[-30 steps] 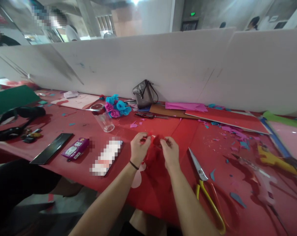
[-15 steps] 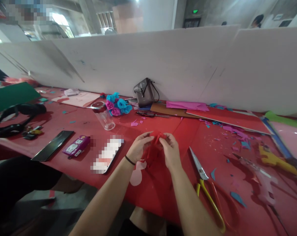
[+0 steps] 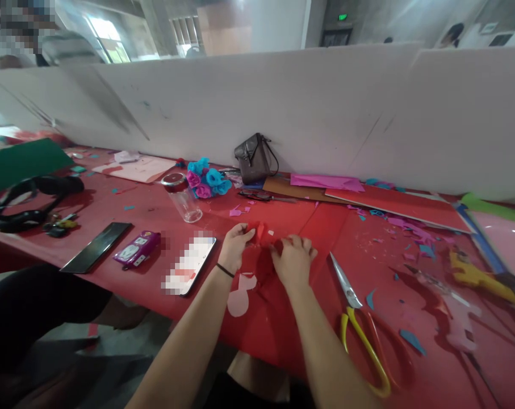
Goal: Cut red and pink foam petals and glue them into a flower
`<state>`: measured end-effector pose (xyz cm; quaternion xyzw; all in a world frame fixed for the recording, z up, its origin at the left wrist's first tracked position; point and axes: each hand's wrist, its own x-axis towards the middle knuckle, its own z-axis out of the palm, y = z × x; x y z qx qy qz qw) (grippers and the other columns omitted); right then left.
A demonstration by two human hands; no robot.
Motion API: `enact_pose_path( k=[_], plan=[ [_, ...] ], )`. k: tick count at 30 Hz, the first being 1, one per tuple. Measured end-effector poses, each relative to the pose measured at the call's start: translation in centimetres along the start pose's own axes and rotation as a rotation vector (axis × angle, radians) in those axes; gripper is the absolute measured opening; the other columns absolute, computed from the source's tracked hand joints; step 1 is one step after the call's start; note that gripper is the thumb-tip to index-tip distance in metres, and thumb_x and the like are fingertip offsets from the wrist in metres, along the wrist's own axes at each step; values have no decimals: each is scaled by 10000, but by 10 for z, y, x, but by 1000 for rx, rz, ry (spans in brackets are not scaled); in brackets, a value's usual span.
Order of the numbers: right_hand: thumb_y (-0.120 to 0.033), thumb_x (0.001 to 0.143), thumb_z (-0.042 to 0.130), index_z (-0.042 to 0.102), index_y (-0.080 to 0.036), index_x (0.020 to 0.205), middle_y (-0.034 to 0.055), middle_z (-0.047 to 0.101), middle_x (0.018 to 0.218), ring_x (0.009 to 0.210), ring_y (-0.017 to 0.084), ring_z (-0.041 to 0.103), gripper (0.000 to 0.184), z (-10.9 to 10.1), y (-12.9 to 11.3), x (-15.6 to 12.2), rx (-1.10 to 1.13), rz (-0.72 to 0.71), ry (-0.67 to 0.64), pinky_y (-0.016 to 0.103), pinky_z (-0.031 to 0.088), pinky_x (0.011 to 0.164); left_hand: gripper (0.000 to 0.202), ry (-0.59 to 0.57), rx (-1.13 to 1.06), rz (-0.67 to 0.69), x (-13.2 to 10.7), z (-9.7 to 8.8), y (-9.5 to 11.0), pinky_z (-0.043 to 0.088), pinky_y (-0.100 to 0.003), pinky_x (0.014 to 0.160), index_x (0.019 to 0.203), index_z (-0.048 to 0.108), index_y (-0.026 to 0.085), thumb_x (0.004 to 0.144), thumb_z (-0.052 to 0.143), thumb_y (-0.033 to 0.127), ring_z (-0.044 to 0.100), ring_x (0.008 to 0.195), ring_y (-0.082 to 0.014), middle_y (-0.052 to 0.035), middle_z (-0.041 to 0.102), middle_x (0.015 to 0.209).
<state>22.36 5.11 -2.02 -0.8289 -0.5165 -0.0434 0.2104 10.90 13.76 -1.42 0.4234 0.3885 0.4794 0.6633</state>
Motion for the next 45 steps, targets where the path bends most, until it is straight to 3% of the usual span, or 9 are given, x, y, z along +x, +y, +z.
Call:
enact_pose_path(
  k=[8,15,21,24,28,33,36,39,45],
  plan=[
    [-319,804,602,743,-218,876,124,698,997,980,326,491,187,-1,3,6,90,71,-5,437,320,765,188,-113,99,-39,-2,4,-5,445,-215,621,693,612,145,605,773,185,538,599,-79,23,606,666],
    [-305,740,553,695,-210,792,49,735,817,757,217,623,179,6,7,15,808,107,26,320,445,709,269,-316,-95,-167,-7,3,6,494,-222,660,703,606,156,577,831,234,565,626,-79,13,617,701],
    [-304,751,539,673,-192,799,42,703,777,699,196,621,181,2,-7,7,985,98,3,313,473,685,255,-178,-17,-50,-6,5,8,464,-215,685,760,605,163,582,785,188,558,656,-78,26,610,717],
    [-242,791,498,658,-201,1050,82,683,999,845,211,619,307,-3,-8,4,930,26,161,354,493,771,316,-82,27,49,-6,6,8,456,-226,687,900,595,188,618,738,166,566,667,-89,39,598,720],
    [-95,749,484,660,-255,1131,87,599,1165,1085,252,521,450,-9,-6,0,579,-326,238,437,423,947,322,-13,90,84,-5,6,9,472,-249,701,970,578,205,666,659,134,590,697,-114,25,605,745],
    [-115,753,464,688,-208,1000,99,627,1014,972,256,534,346,-8,5,3,473,-107,372,428,428,890,279,90,313,141,3,1,5,480,-308,801,1010,591,198,739,570,134,615,823,-159,-25,639,854],
    [-166,747,505,715,-203,835,75,659,856,858,247,537,230,-4,10,3,357,-58,166,427,405,851,321,178,692,218,6,-4,2,398,-416,979,1027,618,201,715,612,126,558,1082,-245,-89,646,1048],
    [-299,753,592,730,-216,818,92,674,924,886,278,514,174,-3,9,0,227,-77,-26,432,384,783,417,262,894,319,5,-8,1,273,-490,1070,1054,633,196,648,686,116,432,1246,-317,-145,588,1199],
    [-293,711,650,650,-239,698,65,668,859,922,300,517,55,-10,4,-2,330,12,-106,408,365,736,177,233,449,333,6,-8,4,414,-366,923,813,682,210,670,642,113,576,938,-214,-60,648,933]
  ],
)
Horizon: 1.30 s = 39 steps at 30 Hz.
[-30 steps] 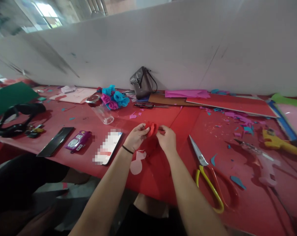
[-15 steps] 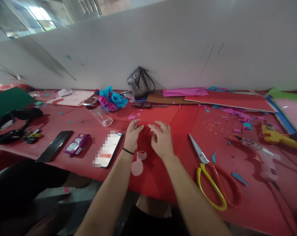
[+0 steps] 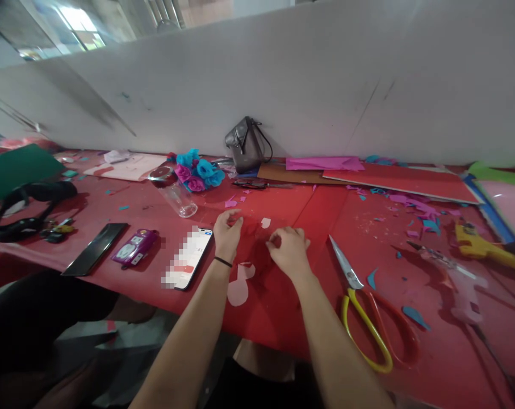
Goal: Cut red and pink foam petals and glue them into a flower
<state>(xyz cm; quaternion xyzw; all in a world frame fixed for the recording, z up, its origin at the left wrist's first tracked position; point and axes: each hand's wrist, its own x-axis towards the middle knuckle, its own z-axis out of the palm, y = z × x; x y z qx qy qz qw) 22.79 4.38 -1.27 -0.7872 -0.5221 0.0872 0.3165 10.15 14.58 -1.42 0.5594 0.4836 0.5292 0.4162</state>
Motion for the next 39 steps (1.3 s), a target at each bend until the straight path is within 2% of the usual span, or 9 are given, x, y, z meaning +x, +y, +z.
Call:
enact_pose_path(
  k=[4,10,13,19,26,29,32,34,39],
  plan=[
    [-335,756,574,554,-231,724,26,646,751,792,230,584,111,-5,1,4,333,69,59,361,407,727,87,-218,-279,-116,-4,2,8,451,-264,757,778,698,173,702,658,187,576,734,-130,-23,657,766],
    [-442,775,551,499,-226,766,12,605,691,633,182,579,222,-5,-4,5,615,54,139,299,432,618,249,-604,-276,-146,-15,3,20,466,-270,751,840,728,169,641,769,312,601,756,-147,-34,698,792],
    [-440,762,581,516,-220,768,19,620,704,653,183,593,229,-3,-4,5,634,89,194,305,458,645,211,-695,-290,-144,-16,4,19,473,-269,729,760,715,163,602,789,282,594,711,-136,-19,692,761],
    [-400,686,662,583,-202,932,14,652,725,672,188,616,326,0,-3,6,781,144,111,325,491,664,176,-647,-331,-169,-15,4,17,457,-245,660,737,701,155,621,770,266,564,639,-107,-13,658,707],
    [-366,720,654,589,-198,943,12,656,735,672,175,621,287,0,-7,3,743,76,198,306,483,654,185,-557,-318,-96,-14,7,15,418,-223,598,645,669,159,655,762,319,507,614,-96,9,588,631],
    [-294,775,627,642,-208,885,26,690,767,720,187,618,141,-8,-11,-5,545,-28,129,331,476,706,196,-416,-398,-148,-10,6,13,396,-198,561,663,657,163,641,771,320,482,583,-73,29,569,622],
    [-229,788,647,705,-236,747,22,711,771,786,215,560,71,-22,-23,-24,181,-300,-127,358,438,756,182,-271,-532,-242,-5,3,12,372,-169,526,700,641,173,645,767,294,466,555,-49,49,549,625],
    [-239,813,650,737,-244,824,33,709,812,826,231,518,88,-29,-34,-39,16,-452,-229,366,416,770,172,-231,-600,-293,-2,2,13,369,-159,519,705,625,180,651,761,271,469,555,-42,54,545,638],
    [-314,829,652,707,-202,1025,96,668,951,933,285,494,232,-20,-52,-74,-239,-456,-221,411,362,774,201,-242,-629,-340,-2,1,14,394,-157,547,720,600,188,648,772,264,499,579,-36,62,548,670]
  ],
)
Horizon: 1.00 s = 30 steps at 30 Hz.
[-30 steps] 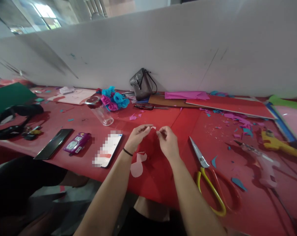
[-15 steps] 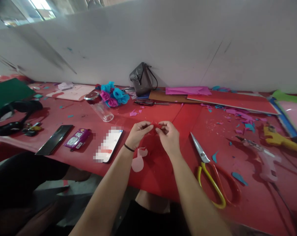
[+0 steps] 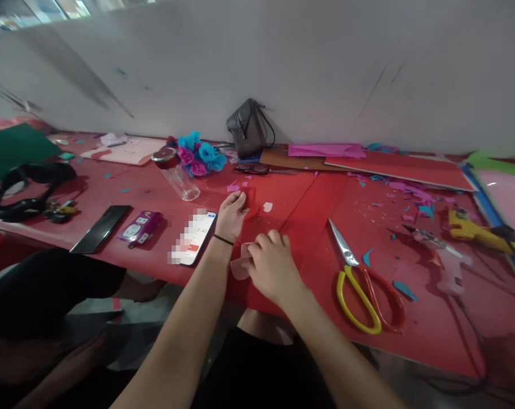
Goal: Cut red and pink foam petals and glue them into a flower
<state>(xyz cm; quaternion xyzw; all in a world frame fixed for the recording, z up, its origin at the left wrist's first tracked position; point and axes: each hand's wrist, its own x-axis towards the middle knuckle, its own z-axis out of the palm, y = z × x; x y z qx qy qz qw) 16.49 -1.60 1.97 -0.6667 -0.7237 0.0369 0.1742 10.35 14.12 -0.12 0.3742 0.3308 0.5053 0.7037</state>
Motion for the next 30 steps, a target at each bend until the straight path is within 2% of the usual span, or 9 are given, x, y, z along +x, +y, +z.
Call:
enact_pose_path(
  k=[6,11,15,17,19,21,24,27,30],
  plan=[
    [-342,853,621,648,-243,1130,104,654,1088,962,290,489,295,20,-3,-13,22,77,-7,403,344,743,253,-6,-94,24,4,-4,-1,417,-171,574,746,591,192,626,796,279,527,613,-41,56,573,709],
    [-333,876,580,693,-203,943,121,661,1020,939,307,502,185,17,10,7,-59,240,12,405,344,719,278,-49,-88,-19,4,-3,-2,400,-166,563,768,599,191,594,808,253,519,599,-38,57,576,706],
    [-275,832,606,656,-185,773,127,681,912,920,317,545,119,22,11,25,-28,242,-27,403,372,716,305,-85,-45,-21,1,-2,-3,381,-158,548,766,629,177,540,822,247,519,587,-38,48,601,698],
    [-222,814,597,639,-197,793,95,688,820,831,272,586,53,23,17,28,128,267,4,369,394,692,306,-71,-23,-1,1,-2,-4,376,-160,541,756,634,172,534,824,262,523,581,-41,42,612,691],
    [-206,780,604,636,-215,903,45,678,748,718,221,602,128,19,32,29,386,332,99,333,417,661,298,-52,-1,18,1,-2,-5,374,-163,534,748,634,169,542,822,276,527,569,-44,37,620,681],
    [-261,736,634,631,-228,993,9,669,737,654,191,602,259,12,51,32,706,443,277,319,445,647,297,-36,24,14,0,-1,-7,379,-166,527,742,634,165,545,822,282,537,563,-50,31,626,672],
    [-384,653,696,665,-205,859,-2,657,694,631,179,602,275,3,74,40,1113,620,547,315,475,642,309,-50,65,-24,-4,4,-10,405,-179,534,753,644,159,543,827,291,555,569,-67,19,637,672],
    [-464,598,746,677,-196,728,-2,662,663,621,167,595,305,3,78,47,1347,628,564,295,474,619,302,-123,123,-57,-10,12,-14,436,-200,567,787,673,147,576,814,310,575,606,-88,-6,661,707],
    [-483,638,733,704,-196,745,-7,663,634,575,147,563,307,7,72,49,1343,555,523,269,444,569,296,-227,163,-91,-17,17,-16,458,-222,638,821,701,135,610,796,320,605,684,-112,-33,687,763]
  ],
)
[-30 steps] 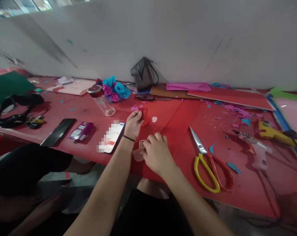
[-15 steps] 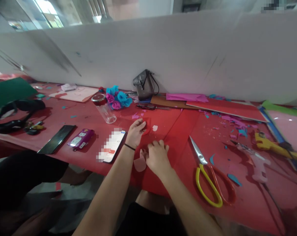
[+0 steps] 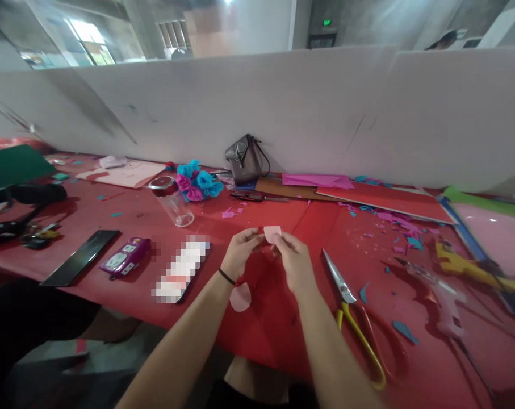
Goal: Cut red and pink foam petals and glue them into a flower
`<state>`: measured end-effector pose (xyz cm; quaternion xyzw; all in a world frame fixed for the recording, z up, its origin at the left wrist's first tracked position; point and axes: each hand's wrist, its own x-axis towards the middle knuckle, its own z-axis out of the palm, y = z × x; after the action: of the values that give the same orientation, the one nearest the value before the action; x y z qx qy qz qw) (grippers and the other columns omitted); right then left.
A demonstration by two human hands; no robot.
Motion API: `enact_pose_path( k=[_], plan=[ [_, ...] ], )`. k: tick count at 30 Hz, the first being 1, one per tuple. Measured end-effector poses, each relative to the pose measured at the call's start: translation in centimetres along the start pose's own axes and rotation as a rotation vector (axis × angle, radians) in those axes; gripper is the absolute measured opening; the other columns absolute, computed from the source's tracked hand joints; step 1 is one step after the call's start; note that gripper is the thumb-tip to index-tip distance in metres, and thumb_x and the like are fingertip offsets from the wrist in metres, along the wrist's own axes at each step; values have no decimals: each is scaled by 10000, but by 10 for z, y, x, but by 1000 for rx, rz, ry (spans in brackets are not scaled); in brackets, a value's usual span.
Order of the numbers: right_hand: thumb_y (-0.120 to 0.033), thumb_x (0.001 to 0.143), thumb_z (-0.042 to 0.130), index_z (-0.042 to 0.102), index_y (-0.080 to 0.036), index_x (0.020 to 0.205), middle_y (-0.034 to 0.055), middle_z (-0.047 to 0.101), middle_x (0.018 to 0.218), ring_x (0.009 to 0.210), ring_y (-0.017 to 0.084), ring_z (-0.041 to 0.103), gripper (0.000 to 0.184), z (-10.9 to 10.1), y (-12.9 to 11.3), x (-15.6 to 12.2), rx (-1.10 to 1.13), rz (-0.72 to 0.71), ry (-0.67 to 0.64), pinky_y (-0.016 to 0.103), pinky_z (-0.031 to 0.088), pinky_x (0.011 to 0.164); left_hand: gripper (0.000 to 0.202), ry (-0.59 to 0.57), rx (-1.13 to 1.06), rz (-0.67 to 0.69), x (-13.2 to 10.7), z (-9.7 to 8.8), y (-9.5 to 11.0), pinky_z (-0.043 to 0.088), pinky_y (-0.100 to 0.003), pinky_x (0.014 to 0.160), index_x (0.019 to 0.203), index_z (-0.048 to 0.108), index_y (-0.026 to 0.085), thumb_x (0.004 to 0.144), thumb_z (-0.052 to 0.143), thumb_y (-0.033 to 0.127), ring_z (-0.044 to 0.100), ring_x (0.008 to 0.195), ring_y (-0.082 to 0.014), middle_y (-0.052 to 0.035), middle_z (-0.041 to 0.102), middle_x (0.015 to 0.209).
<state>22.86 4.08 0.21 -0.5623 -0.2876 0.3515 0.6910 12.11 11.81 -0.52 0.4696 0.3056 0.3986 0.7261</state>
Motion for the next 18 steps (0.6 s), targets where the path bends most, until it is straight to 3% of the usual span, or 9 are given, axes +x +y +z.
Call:
enact_pose_path(
  k=[4,10,18],
  plan=[
    [-436,692,700,704,-196,771,6,685,634,557,160,577,253,-2,4,0,-225,-74,38,276,438,564,278,-47,-76,-61,-5,4,1,482,-262,706,795,689,134,610,804,306,620,712,-125,-38,693,797],
    [-426,714,690,676,-200,756,28,713,698,625,189,625,231,-10,9,5,-352,-182,18,297,462,630,285,-92,-211,-142,-6,4,7,534,-339,775,728,654,122,568,842,263,638,698,-143,-25,666,727],
    [-429,714,684,693,-198,720,53,745,728,679,214,663,231,-6,0,3,-387,-164,27,305,472,671,314,-152,-157,-119,-7,2,6,541,-305,769,798,695,120,600,836,319,631,729,-134,-47,687,786]
  ],
)
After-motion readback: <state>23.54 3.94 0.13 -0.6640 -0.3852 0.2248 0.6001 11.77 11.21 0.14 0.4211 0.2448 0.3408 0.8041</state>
